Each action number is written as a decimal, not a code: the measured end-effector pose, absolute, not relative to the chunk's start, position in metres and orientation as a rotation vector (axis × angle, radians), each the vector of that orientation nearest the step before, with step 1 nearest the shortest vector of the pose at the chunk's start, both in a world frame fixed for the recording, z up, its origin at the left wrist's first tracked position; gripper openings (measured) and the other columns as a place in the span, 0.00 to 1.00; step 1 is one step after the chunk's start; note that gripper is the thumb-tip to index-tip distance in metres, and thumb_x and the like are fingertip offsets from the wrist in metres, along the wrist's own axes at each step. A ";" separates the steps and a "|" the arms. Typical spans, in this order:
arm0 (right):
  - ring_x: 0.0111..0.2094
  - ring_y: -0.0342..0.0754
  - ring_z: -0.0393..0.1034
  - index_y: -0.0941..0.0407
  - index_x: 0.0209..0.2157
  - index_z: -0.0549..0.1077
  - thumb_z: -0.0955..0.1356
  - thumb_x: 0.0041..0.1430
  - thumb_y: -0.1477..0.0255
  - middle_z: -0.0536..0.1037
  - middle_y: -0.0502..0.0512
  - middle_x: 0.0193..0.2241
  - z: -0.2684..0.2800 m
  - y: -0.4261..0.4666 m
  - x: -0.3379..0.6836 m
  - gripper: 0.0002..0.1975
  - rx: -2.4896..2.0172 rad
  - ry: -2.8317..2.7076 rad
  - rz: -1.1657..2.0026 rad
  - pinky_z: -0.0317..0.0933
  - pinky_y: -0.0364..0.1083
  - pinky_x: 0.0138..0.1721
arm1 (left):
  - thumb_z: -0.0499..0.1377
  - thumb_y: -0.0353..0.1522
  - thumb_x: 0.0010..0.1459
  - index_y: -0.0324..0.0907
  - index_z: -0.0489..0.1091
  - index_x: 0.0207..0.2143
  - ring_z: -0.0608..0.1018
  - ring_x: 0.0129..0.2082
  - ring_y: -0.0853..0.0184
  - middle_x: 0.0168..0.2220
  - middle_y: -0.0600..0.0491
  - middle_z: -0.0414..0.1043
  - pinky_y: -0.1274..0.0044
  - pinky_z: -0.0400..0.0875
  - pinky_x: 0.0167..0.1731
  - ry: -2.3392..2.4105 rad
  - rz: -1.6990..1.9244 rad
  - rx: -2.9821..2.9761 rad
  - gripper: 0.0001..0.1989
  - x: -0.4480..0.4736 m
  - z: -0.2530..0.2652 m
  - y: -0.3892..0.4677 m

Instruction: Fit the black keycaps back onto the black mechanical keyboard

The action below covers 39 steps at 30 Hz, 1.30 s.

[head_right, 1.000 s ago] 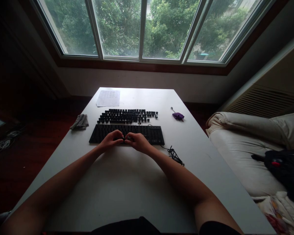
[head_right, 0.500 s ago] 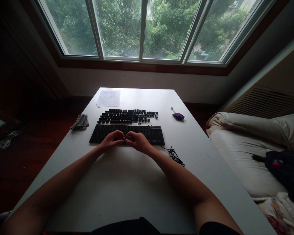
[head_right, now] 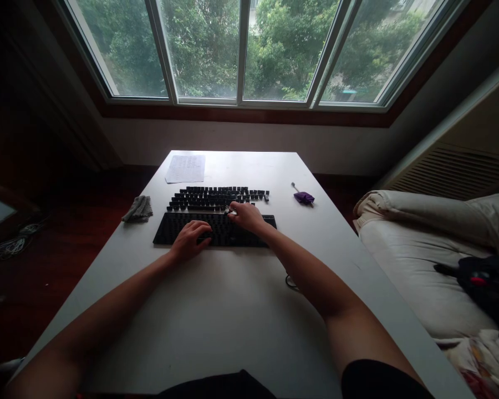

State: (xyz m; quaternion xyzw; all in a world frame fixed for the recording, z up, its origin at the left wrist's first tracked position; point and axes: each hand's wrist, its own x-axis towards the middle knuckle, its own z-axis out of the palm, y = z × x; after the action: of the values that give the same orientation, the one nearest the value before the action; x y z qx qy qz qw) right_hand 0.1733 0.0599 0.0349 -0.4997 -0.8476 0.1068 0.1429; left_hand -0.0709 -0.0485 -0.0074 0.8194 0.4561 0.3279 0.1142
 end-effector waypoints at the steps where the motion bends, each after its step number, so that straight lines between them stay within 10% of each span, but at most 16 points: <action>1: 0.31 0.48 0.71 0.51 0.45 0.75 0.68 0.61 0.60 0.80 0.53 0.31 0.032 0.067 0.173 0.14 -1.483 -2.471 0.248 0.50 0.43 0.30 | 0.60 0.34 0.60 0.46 0.72 0.48 0.71 0.53 0.55 0.51 0.47 0.72 0.62 0.64 0.55 1.348 0.939 2.428 0.13 -0.072 -0.008 -0.048; 39: 0.45 0.55 0.75 0.49 0.54 0.71 0.67 0.65 0.61 0.81 0.58 0.46 0.016 0.108 0.156 0.18 -1.505 -2.694 0.051 0.61 0.46 0.39 | 0.61 0.33 0.60 0.48 0.74 0.47 0.72 0.52 0.55 0.51 0.48 0.73 0.60 0.61 0.55 1.267 0.818 2.489 0.12 -0.083 -0.013 -0.041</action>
State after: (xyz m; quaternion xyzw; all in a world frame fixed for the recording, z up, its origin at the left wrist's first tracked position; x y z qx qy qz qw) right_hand 0.1555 0.1082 0.0161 -0.4874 -0.8726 0.0164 0.0275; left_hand -0.0831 -0.0415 -0.0125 0.8496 0.4324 0.2791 0.1154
